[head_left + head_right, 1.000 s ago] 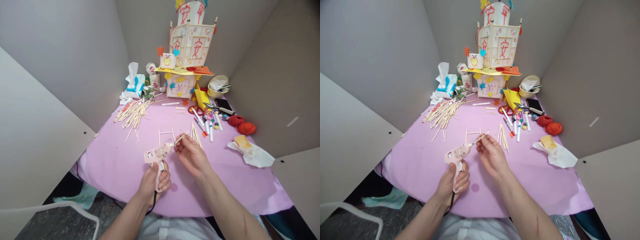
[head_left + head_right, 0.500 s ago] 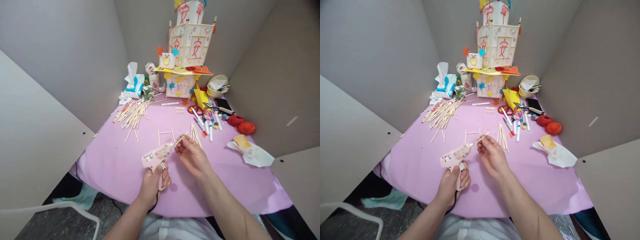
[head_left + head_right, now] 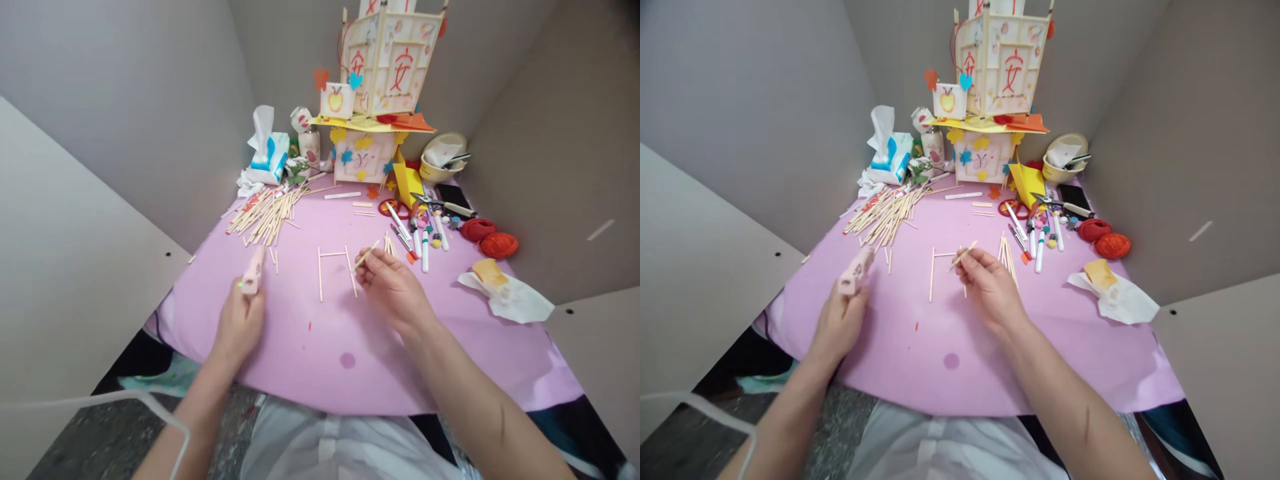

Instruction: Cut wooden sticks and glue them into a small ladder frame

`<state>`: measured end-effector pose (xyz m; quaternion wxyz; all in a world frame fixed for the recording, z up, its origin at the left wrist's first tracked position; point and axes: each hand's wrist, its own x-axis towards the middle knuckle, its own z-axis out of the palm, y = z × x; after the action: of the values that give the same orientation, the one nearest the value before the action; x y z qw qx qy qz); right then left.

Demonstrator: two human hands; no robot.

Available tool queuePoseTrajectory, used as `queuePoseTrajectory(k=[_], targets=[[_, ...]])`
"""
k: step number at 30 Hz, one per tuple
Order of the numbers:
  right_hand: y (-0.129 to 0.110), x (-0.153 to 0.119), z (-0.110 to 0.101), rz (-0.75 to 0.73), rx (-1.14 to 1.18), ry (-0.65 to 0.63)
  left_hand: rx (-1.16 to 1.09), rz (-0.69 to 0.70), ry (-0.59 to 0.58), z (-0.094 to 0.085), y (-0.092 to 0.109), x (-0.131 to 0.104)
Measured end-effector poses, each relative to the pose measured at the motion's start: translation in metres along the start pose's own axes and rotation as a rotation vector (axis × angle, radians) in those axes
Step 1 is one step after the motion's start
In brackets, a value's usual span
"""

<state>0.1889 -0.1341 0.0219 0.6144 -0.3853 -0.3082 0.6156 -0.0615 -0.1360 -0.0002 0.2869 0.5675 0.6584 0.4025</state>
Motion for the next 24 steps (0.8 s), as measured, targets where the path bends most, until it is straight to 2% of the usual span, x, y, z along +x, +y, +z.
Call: queuePoseTrajectory(k=[1, 3, 5, 7, 10, 12, 15, 16, 18, 20, 22, 24], targets=[[-0.002, 0.004, -0.002, -0.086, -0.094, 0.007, 0.239, 0.046, 0.029, -0.009, -0.004, 0.010], [-0.005, 0.011, -0.006, -0.221, -0.281, -0.008, 0.554, 0.107, 0.027, -0.023, -0.013, 0.027], [-0.005, 0.016, -0.008, -0.295, -0.486, -0.061, 0.750, 0.134, 0.054, -0.031, -0.023, 0.040], [-0.001, 0.021, -0.007, -0.349, -0.697, -0.119, 0.853, 0.127, 0.062, -0.035, -0.033, 0.049], [0.007, 0.025, -0.003, -0.445, -0.933, -0.207, 0.877, 0.103, 0.064, -0.037, -0.044, 0.051], [0.012, 0.027, -0.002, -0.498, -1.024, -0.257, 0.834, 0.101, 0.110, -0.035, -0.043, 0.044], [0.016, 0.027, -0.001, -0.526, -1.091, -0.274, 0.708, 0.204, 0.221, -0.021, -0.028, 0.027], [0.017, 0.027, -0.002, -0.516, -1.087, -0.274, 0.632, 0.276, 0.199, -0.012, -0.021, 0.022], [0.019, 0.027, -0.004, -0.463, -1.051, -0.264, 0.480, 0.420, -0.115, 0.009, -0.005, 0.017], [0.019, 0.027, -0.007, -0.393, -1.010, -0.228, 0.388, 0.467, -0.411, 0.029, 0.007, 0.020], [0.019, 0.028, -0.011, -0.338, -0.995, -0.189, 0.363, 0.465, -0.539, 0.044, 0.014, 0.027], [0.016, 0.030, -0.015, -0.312, -1.013, -0.175, 0.362, 0.464, -0.586, 0.051, 0.016, 0.034]])
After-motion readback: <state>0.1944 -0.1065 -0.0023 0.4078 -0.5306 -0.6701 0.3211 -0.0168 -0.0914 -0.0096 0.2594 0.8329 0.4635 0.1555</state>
